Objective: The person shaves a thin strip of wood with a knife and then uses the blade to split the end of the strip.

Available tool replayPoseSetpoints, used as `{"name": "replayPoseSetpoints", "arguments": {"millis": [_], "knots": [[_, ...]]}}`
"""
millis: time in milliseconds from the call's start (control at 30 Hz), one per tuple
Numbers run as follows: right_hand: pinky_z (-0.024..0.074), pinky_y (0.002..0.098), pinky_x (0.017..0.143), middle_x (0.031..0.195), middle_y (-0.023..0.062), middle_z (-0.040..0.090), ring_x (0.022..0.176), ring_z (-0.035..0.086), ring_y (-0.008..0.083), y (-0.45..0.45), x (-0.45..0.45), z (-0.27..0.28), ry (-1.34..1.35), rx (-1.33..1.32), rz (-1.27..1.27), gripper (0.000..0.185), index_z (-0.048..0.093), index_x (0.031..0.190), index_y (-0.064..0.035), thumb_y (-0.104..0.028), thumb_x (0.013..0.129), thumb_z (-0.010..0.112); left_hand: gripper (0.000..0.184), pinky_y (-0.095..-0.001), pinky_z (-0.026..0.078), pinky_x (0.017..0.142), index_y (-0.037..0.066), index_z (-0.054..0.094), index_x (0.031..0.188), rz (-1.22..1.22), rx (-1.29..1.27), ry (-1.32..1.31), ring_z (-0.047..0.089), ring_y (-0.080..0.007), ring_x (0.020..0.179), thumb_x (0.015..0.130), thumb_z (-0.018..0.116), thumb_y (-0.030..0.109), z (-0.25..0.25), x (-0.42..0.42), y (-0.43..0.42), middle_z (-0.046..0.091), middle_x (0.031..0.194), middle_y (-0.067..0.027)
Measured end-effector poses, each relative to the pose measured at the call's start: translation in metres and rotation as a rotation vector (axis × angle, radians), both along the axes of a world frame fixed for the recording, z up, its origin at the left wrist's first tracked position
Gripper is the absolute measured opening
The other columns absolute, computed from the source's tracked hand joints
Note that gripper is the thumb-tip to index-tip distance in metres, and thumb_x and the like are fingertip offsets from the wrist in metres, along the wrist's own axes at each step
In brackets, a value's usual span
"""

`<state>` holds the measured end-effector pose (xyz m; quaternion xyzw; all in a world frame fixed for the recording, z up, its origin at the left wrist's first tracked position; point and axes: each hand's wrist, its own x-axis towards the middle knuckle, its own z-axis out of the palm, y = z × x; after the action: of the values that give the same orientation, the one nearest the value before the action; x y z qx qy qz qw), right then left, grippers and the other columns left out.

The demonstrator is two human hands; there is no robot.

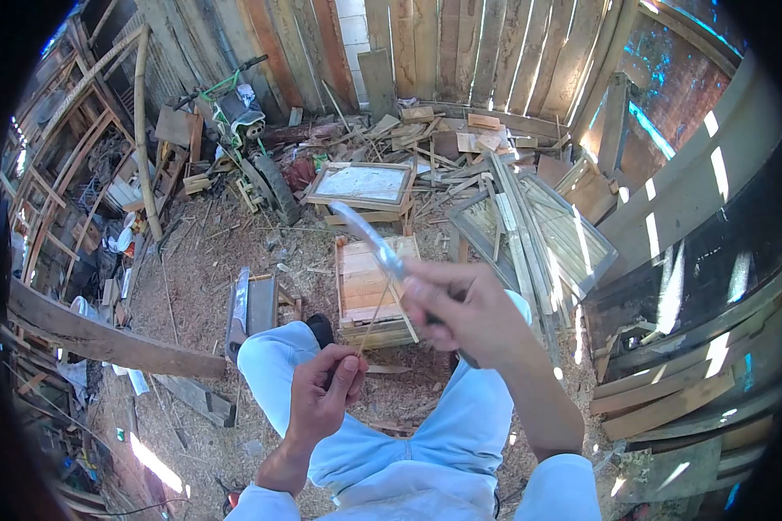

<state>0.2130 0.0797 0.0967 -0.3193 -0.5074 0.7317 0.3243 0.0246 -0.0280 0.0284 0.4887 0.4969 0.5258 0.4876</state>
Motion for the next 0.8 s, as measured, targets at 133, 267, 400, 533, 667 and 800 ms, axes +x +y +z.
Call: {"name": "replayPoseSetpoints", "arguments": {"millis": [133, 267, 400, 533, 667, 800], "knots": [[0.0292, 0.0163, 0.039, 0.068, -0.0005, 0.050, 0.049, 0.041, 0.0030, 0.015, 0.013, 0.000, 0.069, -0.018, -0.208, 0.037, 0.049, 0.129, -0.0005, -0.014, 0.095, 0.052, 0.017, -0.0200, 0.034, 0.045, -0.001, 0.058, 0.094, -0.032, 0.013, 0.021, 0.042, -0.0036, 0.050, 0.096, 0.051, 0.014, -0.006, -0.003, -0.003, 0.050, 0.061, 0.0007], [0.0318, 0.0168, 0.040, 0.069, -0.0006, 0.052, 0.049, 0.041, 0.0030, 0.002, 0.007, 0.003, -0.020, 0.029, -0.162, 0.039, 0.046, 0.133, -0.0032, -0.014, 0.095, 0.051, 0.019, -0.0186, 0.032, 0.044, 0.001, 0.057, 0.094, -0.016, -0.130, -0.210, 0.039, -0.0026, 0.051, 0.097, 0.049, 0.017, -0.002, -0.010, 0.010, 0.047, 0.063, 0.0023], [0.0352, 0.0186, 0.043, 0.069, -0.0008, 0.053, 0.051, 0.042, 0.0035, -0.025, -0.013, -0.016, -0.126, 0.077, 0.065, 0.040, 0.045, 0.135, -0.0058, -0.014, 0.096, 0.050, 0.017, -0.0192, 0.034, 0.045, 0.000, 0.059, 0.095, 0.026, -0.105, -0.215, 0.043, -0.0030, 0.053, 0.096, 0.051, 0.015, 0.005, -0.007, 0.019, 0.050, 0.063, 0.0017], [0.0360, 0.0193, 0.044, 0.068, -0.0007, 0.051, 0.052, 0.043, 0.0043, -0.027, -0.019, -0.028, -0.065, 0.006, 0.158, 0.039, 0.046, 0.134, -0.0040, -0.013, 0.096, 0.050, 0.014, -0.0198, 0.034, 0.046, 0.000, 0.060, 0.095, 0.096, 0.022, 0.027, 0.045, -0.0032, 0.054, 0.095, 0.053, 0.012, 0.008, 0.000, 0.017, 0.052, 0.062, 0.0014], [0.0342, 0.0184, 0.044, 0.071, -0.0008, 0.050, 0.053, 0.042, 0.0044, -0.009, -0.006, -0.016, -0.039, -0.097, 0.041, 0.038, 0.048, 0.132, -0.0029, -0.017, 0.097, 0.049, 0.010, -0.0212, 0.036, 0.047, 0.000, 0.061, 0.094, 0.120, 0.053, 0.195, 0.046, -0.0035, 0.053, 0.093, 0.055, 0.008, 0.003, 0.001, 0.010, 0.054, 0.061, 0.0002], [0.0312, 0.0180, 0.042, 0.071, -0.0014, 0.048, 0.052, 0.040, 0.0034, -0.020, -0.015, -0.019, -0.127, -0.132, 0.222, 0.036, 0.050, 0.129, -0.0026, -0.018, 0.097, 0.050, 0.008, -0.0231, 0.036, 0.046, -0.001, 0.061, 0.094, 0.159, 0.123, 0.276, 0.046, -0.0055, 0.051, 0.090, 0.058, 0.005, 0.001, 0.002, 0.011, 0.055, 0.060, -0.0031]]}}
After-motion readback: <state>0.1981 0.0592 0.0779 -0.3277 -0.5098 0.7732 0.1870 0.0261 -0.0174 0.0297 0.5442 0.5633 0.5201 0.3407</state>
